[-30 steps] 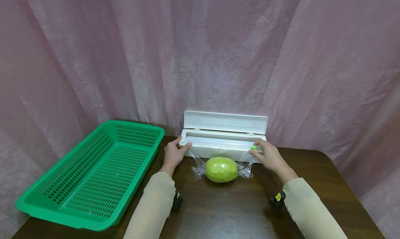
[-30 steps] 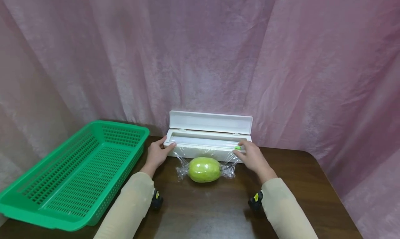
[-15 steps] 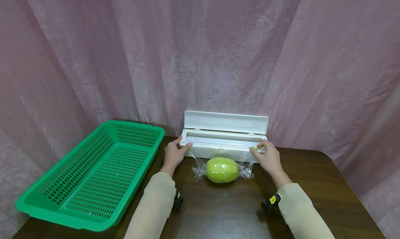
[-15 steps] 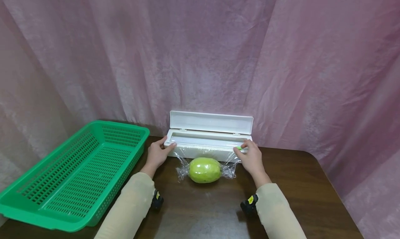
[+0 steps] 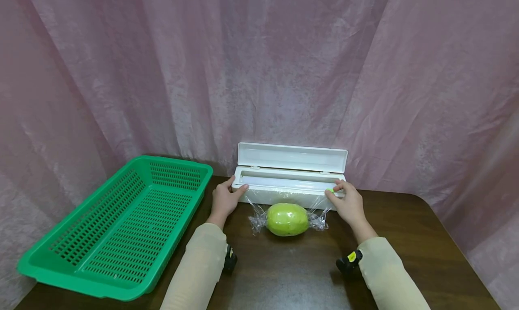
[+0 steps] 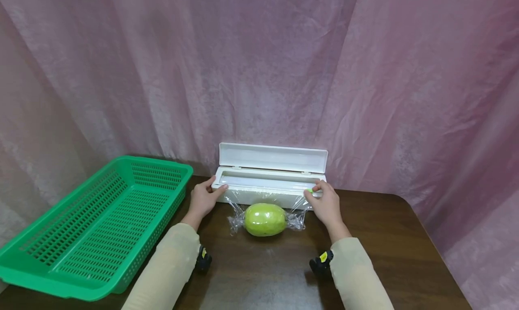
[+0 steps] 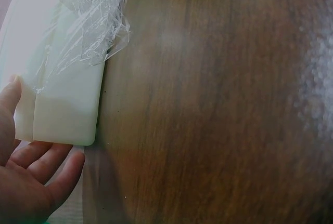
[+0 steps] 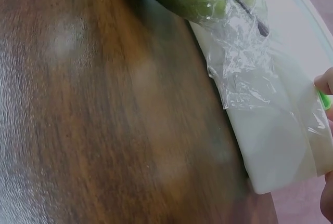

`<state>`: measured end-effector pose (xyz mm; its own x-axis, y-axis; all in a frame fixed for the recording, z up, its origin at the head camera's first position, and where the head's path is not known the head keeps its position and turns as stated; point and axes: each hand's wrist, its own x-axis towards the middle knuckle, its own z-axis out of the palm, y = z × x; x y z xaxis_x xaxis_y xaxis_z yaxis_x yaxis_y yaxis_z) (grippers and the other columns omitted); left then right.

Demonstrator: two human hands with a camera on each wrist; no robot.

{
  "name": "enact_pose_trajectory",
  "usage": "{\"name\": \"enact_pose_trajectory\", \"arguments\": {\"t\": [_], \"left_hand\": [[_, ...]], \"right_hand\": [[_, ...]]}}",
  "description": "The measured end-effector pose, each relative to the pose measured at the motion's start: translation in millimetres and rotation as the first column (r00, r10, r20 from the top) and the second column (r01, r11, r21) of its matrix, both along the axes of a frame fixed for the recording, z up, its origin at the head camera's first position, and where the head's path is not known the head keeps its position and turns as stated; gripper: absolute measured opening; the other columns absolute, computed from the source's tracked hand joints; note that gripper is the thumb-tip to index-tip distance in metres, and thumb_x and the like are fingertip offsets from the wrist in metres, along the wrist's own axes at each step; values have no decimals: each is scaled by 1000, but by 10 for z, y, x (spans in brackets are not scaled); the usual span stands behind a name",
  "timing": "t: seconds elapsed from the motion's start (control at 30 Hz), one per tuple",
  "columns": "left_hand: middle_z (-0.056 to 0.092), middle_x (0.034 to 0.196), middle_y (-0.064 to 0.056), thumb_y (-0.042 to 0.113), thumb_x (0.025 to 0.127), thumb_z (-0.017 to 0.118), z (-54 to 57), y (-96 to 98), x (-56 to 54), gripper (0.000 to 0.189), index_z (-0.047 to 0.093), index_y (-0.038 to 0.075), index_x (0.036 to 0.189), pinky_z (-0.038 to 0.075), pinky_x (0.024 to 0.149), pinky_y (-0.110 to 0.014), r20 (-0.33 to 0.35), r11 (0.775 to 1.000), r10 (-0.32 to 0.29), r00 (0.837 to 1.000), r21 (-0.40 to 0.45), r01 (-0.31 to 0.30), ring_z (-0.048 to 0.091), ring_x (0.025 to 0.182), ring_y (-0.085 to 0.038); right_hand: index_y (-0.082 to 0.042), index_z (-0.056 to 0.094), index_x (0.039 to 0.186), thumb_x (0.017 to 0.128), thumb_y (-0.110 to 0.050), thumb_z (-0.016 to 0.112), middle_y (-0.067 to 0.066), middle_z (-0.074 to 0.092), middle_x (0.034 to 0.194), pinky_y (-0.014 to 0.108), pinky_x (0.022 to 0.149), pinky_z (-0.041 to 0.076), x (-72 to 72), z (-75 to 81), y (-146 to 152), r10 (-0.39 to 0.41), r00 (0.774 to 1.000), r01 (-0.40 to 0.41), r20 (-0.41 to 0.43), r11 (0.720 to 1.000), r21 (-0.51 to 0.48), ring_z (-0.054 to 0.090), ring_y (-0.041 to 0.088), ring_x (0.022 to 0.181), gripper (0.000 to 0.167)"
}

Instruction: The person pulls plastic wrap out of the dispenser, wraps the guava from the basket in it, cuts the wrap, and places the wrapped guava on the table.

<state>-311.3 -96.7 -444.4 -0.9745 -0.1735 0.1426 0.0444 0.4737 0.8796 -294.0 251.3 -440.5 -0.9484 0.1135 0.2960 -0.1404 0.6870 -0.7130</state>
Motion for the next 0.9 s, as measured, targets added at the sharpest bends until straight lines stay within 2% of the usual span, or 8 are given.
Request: {"name": "enact_pose_trajectory", "arguments": {"t": [0.4, 0.63, 0.9], "left_hand": [[49, 139, -14, 40, 82, 72, -1, 9, -5, 71, 47, 5, 138, 44, 99, -43, -2, 1000, 7, 1000, -9, -7, 50, 126, -26], [50, 138, -15, 41, 81, 72, -10, 7, -18, 71, 47, 5, 138, 45, 98, -43, 3, 1000, 11, 1000, -15, -11, 52, 123, -26], [50, 139, -14, 43, 81, 72, -23, -5, -31, 72, 47, 6, 138, 44, 99, -43, 17, 1000, 7, 1000, -22, -7, 52, 124, -25]], "right_hand": [[0, 53, 95, 89, -24, 65, 15, 55, 135, 47, 105, 35, 9, 1, 23, -11, 1000, 12, 21, 999, -39, 37, 34, 136, 27], [1, 54, 94, 88, -21, 65, 15, 56, 133, 47, 107, 33, 9, 3, 43, -11, 1000, 11, 5, 999, -46, 39, 35, 135, 25], [0, 56, 91, 86, -18, 68, 13, 61, 127, 41, 95, 41, 15, 7, 60, -26, 999, 24, -45, 998, -62, 49, 33, 126, 22]]}}
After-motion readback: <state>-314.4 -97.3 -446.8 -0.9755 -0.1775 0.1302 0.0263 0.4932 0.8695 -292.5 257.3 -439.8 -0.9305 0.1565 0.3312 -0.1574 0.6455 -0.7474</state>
